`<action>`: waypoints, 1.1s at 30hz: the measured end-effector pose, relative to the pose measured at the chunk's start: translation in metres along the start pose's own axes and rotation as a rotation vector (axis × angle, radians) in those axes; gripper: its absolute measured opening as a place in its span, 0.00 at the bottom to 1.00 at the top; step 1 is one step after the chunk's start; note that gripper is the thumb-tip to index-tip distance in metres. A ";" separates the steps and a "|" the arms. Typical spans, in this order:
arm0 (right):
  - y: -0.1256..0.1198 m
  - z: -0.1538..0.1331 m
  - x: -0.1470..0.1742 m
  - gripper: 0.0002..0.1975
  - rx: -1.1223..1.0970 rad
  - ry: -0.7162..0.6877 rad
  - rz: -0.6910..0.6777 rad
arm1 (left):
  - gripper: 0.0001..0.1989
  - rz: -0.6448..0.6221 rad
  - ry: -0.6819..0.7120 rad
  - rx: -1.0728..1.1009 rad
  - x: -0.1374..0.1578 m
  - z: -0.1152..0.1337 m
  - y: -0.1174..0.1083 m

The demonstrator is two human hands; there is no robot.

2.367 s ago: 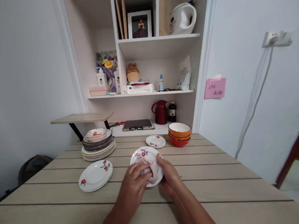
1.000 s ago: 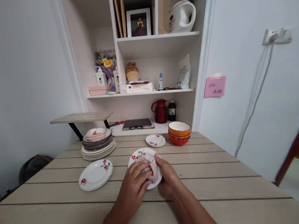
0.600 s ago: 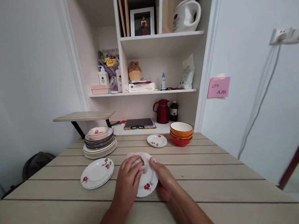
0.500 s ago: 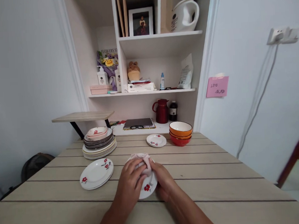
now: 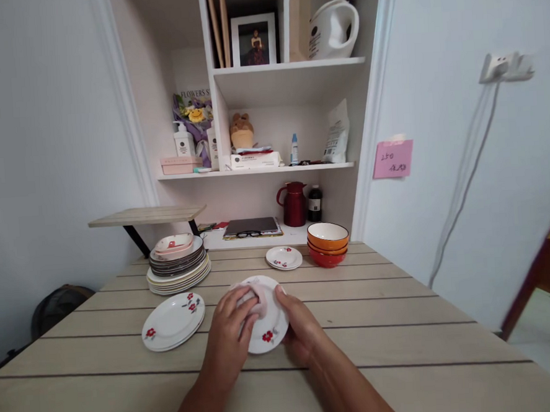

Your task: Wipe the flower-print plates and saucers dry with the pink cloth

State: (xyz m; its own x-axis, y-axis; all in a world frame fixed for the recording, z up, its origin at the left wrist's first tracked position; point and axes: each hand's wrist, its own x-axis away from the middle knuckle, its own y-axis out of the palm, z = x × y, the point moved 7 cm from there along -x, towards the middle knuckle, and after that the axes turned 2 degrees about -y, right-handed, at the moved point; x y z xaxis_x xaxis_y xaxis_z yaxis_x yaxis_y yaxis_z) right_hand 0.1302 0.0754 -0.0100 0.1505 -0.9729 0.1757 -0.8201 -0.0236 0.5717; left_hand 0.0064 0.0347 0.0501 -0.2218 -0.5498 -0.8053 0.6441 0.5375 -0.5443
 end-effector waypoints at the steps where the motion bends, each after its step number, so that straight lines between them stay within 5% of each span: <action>1: 0.004 0.002 0.001 0.18 0.001 0.003 -0.019 | 0.16 -0.015 0.004 0.000 0.000 0.001 0.001; 8: -0.004 -0.012 0.000 0.17 -0.088 0.009 0.036 | 0.17 -0.260 0.126 0.160 0.005 0.028 0.015; 13: -0.015 -0.022 0.000 0.18 -0.075 -0.037 0.109 | 0.12 -0.164 0.063 0.121 0.002 0.017 0.009; 18: -0.002 0.002 0.000 0.21 0.037 0.035 0.026 | 0.14 -0.044 -0.014 0.029 0.002 -0.002 0.006; 27: -0.011 -0.007 -0.006 0.18 -0.064 0.007 0.046 | 0.16 -0.276 0.107 0.161 0.006 0.026 0.015; 33: -0.018 -0.019 -0.004 0.18 -0.053 -0.047 0.103 | 0.14 -0.176 0.024 0.113 0.003 0.012 0.012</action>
State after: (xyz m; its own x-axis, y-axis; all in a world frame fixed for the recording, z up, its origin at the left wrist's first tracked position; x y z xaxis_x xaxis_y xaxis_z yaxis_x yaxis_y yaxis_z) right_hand 0.1550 0.0837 -0.0059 0.0404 -0.9792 0.1990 -0.7991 0.0879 0.5947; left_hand 0.0221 0.0312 0.0440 -0.3551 -0.6126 -0.7062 0.6713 0.3587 -0.6487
